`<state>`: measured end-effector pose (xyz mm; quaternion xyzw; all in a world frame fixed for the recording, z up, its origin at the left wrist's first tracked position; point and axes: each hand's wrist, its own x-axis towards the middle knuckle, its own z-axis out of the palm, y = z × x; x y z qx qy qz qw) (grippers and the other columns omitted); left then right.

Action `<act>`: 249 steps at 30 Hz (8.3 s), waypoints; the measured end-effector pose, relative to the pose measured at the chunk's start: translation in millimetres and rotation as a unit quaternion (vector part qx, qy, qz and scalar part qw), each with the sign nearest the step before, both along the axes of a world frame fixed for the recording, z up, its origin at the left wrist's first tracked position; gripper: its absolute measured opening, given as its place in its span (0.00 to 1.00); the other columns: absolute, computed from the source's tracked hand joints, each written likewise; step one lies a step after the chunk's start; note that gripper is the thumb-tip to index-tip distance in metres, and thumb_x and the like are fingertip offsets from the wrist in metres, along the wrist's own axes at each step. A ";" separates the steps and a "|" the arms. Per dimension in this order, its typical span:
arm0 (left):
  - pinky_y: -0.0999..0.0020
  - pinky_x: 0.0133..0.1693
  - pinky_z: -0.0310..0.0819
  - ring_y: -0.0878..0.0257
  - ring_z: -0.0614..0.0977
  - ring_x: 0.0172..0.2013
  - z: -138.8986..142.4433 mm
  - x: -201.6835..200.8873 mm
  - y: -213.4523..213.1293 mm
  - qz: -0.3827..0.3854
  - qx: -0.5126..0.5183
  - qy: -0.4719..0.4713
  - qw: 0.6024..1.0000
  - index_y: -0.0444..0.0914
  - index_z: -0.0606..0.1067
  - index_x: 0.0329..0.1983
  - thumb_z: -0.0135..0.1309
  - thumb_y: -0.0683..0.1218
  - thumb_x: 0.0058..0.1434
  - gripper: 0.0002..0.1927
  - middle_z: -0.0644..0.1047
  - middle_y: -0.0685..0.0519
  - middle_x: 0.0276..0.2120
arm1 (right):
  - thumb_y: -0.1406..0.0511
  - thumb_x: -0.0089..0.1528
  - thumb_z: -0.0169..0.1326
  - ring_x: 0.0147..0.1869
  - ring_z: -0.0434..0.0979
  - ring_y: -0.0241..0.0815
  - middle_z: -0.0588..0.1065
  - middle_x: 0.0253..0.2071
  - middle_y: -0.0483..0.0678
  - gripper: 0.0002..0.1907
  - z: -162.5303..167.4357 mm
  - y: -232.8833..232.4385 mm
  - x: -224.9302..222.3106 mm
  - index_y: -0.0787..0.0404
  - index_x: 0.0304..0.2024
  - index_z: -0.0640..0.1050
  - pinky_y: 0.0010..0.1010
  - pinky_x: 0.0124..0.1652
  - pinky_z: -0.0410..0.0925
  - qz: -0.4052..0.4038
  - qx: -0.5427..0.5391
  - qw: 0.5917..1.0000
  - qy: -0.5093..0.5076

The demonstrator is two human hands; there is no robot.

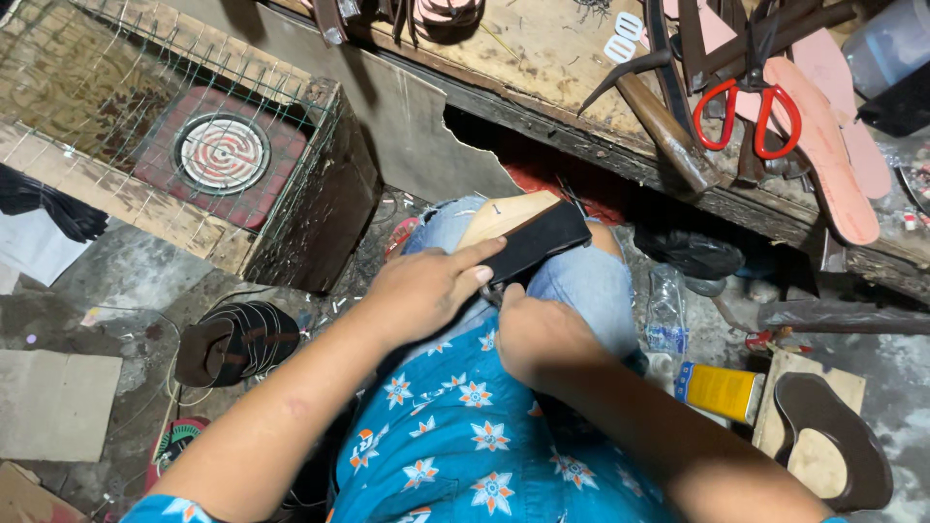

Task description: The person sits on the floor holding a shoe upper mounted on a wooden last. They pull and press the upper material over the last, use pincers to grip and tuck the edges, and hammer the sole edge and toe area to set the material in place, then flex and check the shoe before setting it down.

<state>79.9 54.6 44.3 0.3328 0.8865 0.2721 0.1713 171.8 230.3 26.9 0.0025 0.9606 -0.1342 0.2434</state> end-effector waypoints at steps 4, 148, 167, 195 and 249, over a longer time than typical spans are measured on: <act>0.46 0.40 0.75 0.41 0.82 0.35 0.0 4.0 5.7 0.000 0.010 0.031 0.999 0.58 0.71 0.66 0.43 0.58 0.69 0.23 0.80 0.40 0.34 | 0.68 0.56 0.49 0.37 0.80 0.63 0.78 0.31 0.61 0.09 0.6 14.0 4.0 0.66 0.39 0.71 0.52 0.41 0.71 0.024 -0.012 0.985 0.173; 0.47 0.60 0.62 0.47 0.77 0.57 -1.3 -23.7 37.9 -0.013 -0.087 -0.030 0.996 0.47 0.72 0.64 0.54 0.66 0.59 0.33 0.76 0.47 0.58 | 0.60 0.61 0.66 0.58 0.70 0.64 0.69 0.53 0.63 0.23 16.2 184.8 -85.1 0.67 0.52 0.74 0.51 0.54 0.66 -0.115 0.115 0.907 0.389; 0.66 0.46 0.76 0.60 0.85 0.40 -24.4 -53.0 11.1 -0.023 0.053 -0.231 0.971 0.37 0.80 0.50 0.71 0.57 0.44 0.32 0.85 0.49 0.39 | 0.56 0.71 0.51 0.37 0.73 0.34 0.72 0.35 0.45 0.17 8.3 67.1 72.0 0.60 0.54 0.68 0.28 0.41 0.72 -0.192 -0.536 0.710 0.415; 0.69 0.49 0.75 0.68 0.81 0.43 -60.7 -49.1 -14.1 0.000 0.255 -0.415 0.873 0.34 0.77 0.58 0.61 0.45 0.59 0.24 0.83 0.52 0.45 | 0.59 0.63 0.51 0.60 0.78 0.58 0.77 0.56 0.62 0.30 21.5 89.6 47.8 0.60 0.67 0.68 0.40 0.57 0.66 -0.256 -0.227 0.898 0.277; 0.55 0.44 0.73 0.44 0.78 0.42 -13.8 -19.8 -15.2 0.034 0.210 0.041 0.976 0.41 0.76 0.57 0.61 0.39 0.55 0.24 0.75 0.44 0.37 | 0.62 0.62 0.58 0.50 0.81 0.56 0.79 0.49 0.60 0.26 33.2 45.9 29.0 0.60 0.63 0.74 0.38 0.49 0.72 -0.059 -0.160 0.916 0.363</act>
